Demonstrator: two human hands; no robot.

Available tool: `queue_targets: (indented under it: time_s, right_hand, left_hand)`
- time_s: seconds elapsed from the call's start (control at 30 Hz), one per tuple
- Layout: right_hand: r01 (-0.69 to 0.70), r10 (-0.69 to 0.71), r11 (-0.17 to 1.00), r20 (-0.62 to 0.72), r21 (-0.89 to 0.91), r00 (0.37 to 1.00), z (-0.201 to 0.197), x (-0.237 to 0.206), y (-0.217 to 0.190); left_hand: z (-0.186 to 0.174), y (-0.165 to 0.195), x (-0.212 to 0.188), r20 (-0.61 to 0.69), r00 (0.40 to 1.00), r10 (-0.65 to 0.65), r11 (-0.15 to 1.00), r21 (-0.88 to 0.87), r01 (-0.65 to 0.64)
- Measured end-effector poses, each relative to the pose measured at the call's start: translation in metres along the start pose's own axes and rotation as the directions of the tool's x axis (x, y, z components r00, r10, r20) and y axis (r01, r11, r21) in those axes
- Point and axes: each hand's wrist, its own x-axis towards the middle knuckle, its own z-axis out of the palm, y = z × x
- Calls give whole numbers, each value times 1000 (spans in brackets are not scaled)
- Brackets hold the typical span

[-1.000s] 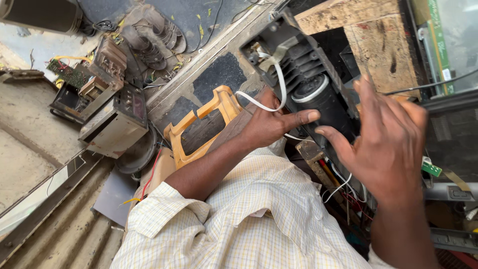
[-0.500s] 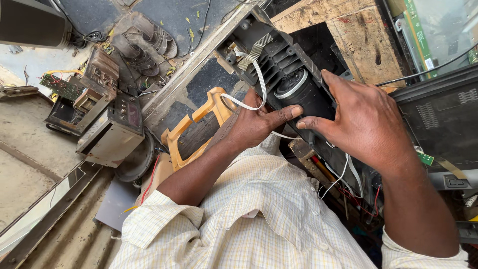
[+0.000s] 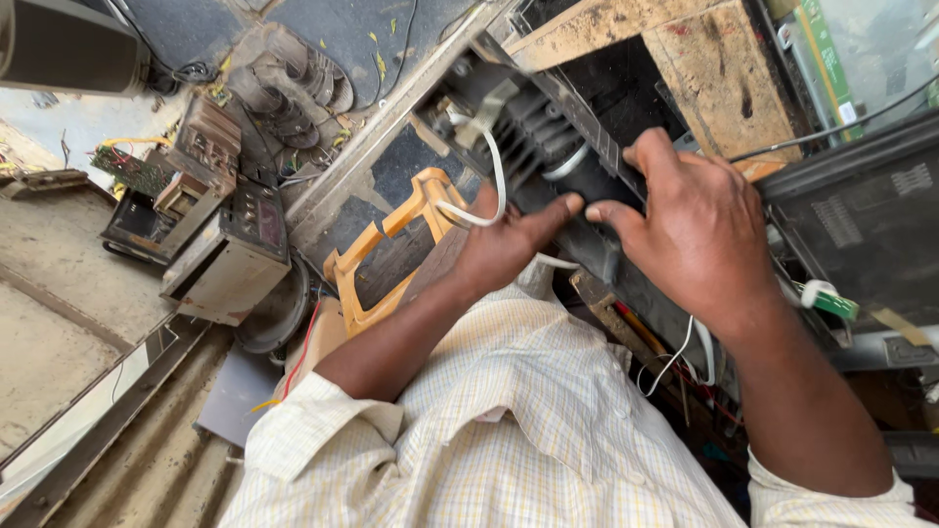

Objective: The person removes a cylindrical speaker from a disassembled television, inspects it, and uses pliers to adjust a metal ring on the speaker. The person then reinserts the speaker into the television chassis.

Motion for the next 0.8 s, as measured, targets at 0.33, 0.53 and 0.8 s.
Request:
queue_targets:
  time_s: [0.33, 0.53, 0.8]
  right_hand:
    - [284, -368, 925, -406, -253, 836, 9, -32, -4]
    - [37, -25, 999, -557, 11, 830, 43, -99, -8]
    - [-196, 314, 926, -369, 323, 875, 99, -114, 1]
  left_hand:
    - [2, 9, -8, 25, 969, 247, 952, -193, -238]
    - [3, 14, -14, 30, 979, 202, 963, -186, -193]
    - [3, 5, -15, 37, 944, 328, 938, -131, -321]
